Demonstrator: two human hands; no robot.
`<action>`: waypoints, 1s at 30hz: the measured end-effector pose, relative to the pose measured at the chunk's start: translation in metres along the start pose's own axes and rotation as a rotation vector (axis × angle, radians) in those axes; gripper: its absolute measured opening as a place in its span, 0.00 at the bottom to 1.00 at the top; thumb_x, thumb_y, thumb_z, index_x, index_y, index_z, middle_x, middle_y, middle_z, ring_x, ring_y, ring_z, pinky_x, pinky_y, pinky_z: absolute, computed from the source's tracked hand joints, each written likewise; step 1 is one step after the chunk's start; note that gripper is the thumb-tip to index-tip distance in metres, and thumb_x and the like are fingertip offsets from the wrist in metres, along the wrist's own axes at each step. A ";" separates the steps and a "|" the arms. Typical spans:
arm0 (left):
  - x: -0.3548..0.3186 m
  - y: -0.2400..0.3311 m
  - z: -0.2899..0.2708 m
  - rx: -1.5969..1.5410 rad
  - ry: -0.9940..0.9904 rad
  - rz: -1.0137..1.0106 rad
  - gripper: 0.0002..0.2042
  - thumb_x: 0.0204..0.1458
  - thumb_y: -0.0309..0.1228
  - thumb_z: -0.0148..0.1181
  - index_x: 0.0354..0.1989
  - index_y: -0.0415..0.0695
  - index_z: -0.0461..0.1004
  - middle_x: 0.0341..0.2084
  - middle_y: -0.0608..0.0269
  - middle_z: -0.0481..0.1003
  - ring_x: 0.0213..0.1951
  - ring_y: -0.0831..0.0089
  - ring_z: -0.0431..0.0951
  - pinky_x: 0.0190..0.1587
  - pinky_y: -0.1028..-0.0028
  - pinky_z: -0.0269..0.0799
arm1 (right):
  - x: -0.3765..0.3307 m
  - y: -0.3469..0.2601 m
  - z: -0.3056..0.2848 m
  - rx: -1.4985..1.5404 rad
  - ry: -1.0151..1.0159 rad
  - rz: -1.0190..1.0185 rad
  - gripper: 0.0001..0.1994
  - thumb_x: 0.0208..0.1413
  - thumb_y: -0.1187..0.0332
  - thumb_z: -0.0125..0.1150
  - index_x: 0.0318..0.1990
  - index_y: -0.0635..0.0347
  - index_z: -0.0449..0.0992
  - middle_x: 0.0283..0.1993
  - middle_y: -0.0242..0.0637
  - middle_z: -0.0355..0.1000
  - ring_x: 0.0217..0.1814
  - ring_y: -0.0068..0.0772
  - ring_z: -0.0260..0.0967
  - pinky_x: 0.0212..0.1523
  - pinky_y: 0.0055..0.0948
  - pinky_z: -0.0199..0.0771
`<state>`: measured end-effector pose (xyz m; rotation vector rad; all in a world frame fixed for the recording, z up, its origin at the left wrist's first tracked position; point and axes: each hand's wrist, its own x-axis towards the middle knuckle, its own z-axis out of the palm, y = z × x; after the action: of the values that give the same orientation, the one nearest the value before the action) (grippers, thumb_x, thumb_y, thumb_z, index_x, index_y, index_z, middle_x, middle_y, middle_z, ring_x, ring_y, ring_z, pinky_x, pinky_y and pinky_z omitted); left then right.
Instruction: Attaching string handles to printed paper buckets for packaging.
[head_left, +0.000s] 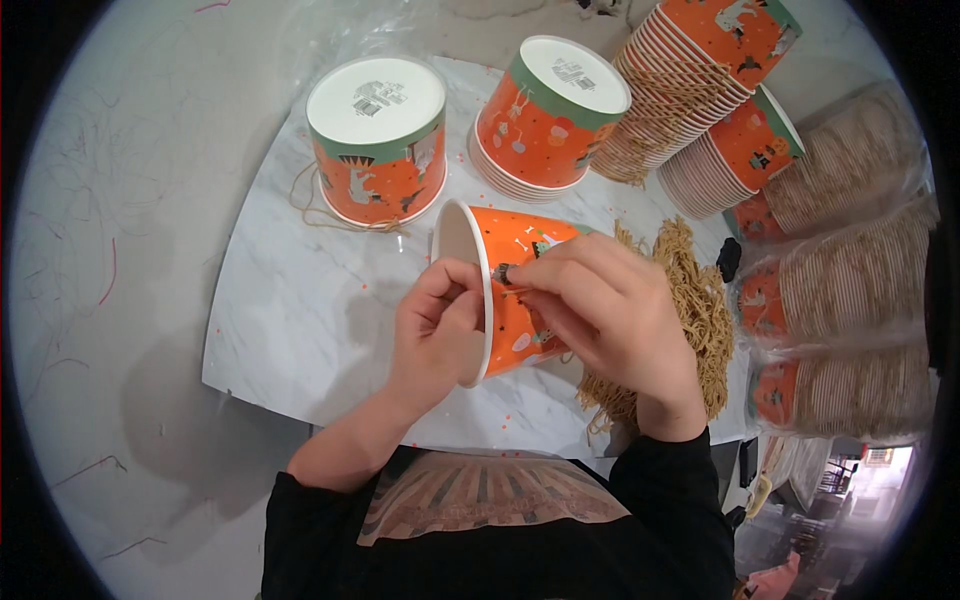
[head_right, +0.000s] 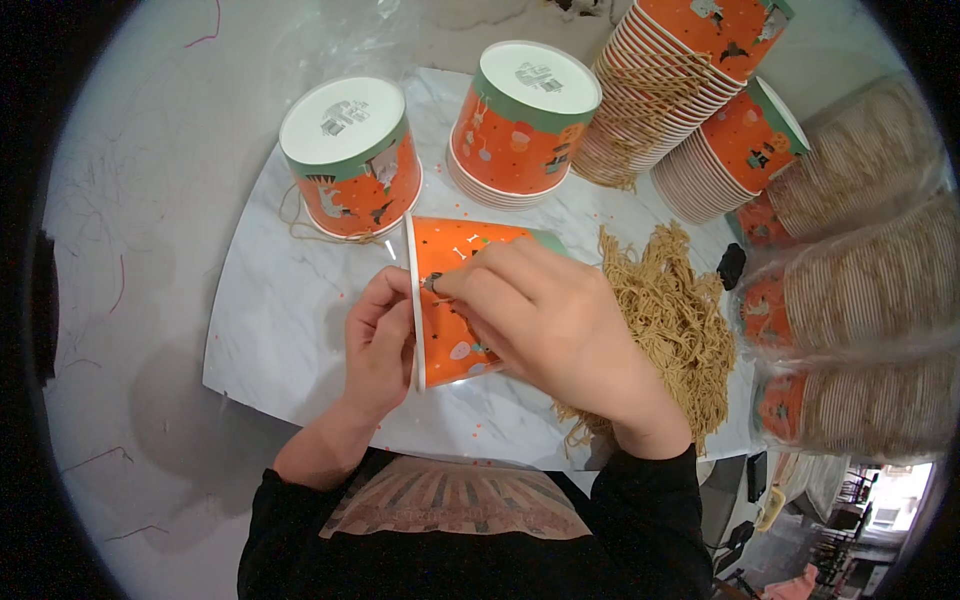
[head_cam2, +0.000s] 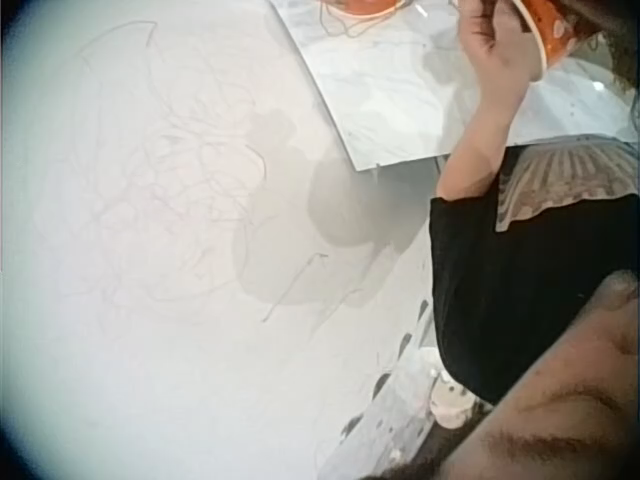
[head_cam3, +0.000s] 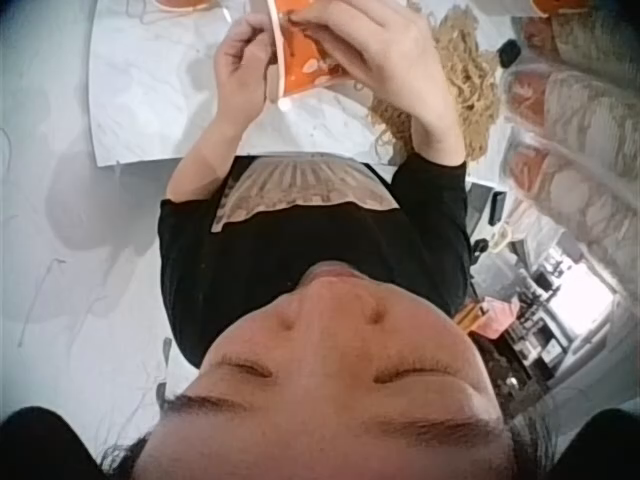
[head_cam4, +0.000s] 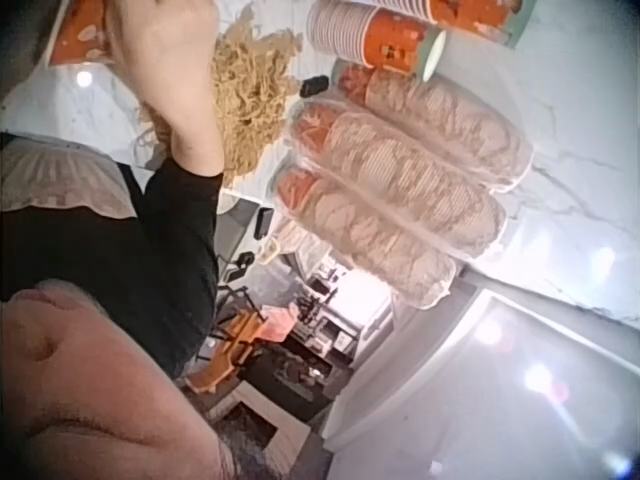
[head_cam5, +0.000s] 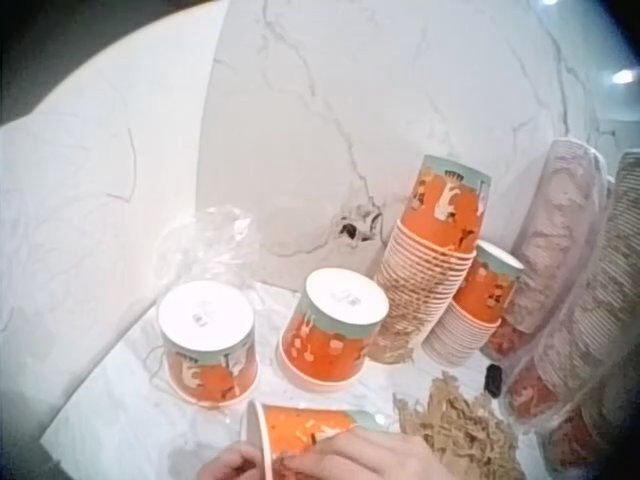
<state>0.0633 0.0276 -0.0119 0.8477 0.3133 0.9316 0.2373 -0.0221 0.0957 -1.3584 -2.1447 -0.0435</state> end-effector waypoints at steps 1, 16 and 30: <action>-0.001 0.000 0.002 -0.029 0.032 0.039 0.06 0.64 0.22 0.46 0.40 0.38 0.71 0.39 0.66 0.75 0.39 0.86 0.73 0.43 0.81 0.71 | 0.000 0.000 -0.002 0.000 0.002 -0.002 0.13 0.42 0.76 0.68 0.38 0.59 0.78 0.35 0.34 0.73 0.35 0.38 0.74 0.33 0.34 0.75; 0.023 0.067 0.034 1.328 -0.269 0.850 0.06 0.53 0.21 0.56 0.38 0.44 0.71 0.46 0.57 0.79 0.45 0.61 0.82 0.66 0.48 0.57 | -0.011 -0.005 -0.029 0.206 0.136 0.239 0.09 0.51 0.80 0.65 0.40 0.62 0.81 0.32 0.36 0.76 0.31 0.30 0.74 0.32 0.26 0.72; 0.053 0.069 0.077 0.887 -0.218 0.202 0.04 0.65 0.25 0.53 0.42 0.37 0.70 0.35 0.64 0.74 0.34 0.76 0.79 0.35 0.78 0.76 | -0.023 0.012 -0.039 0.645 0.190 0.426 0.07 0.56 0.72 0.64 0.36 0.67 0.78 0.29 0.36 0.78 0.31 0.23 0.77 0.36 0.24 0.76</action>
<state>0.0983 0.0533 0.0961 1.8078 0.4650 0.8677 0.2720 -0.0481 0.1137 -1.3076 -1.4805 0.6073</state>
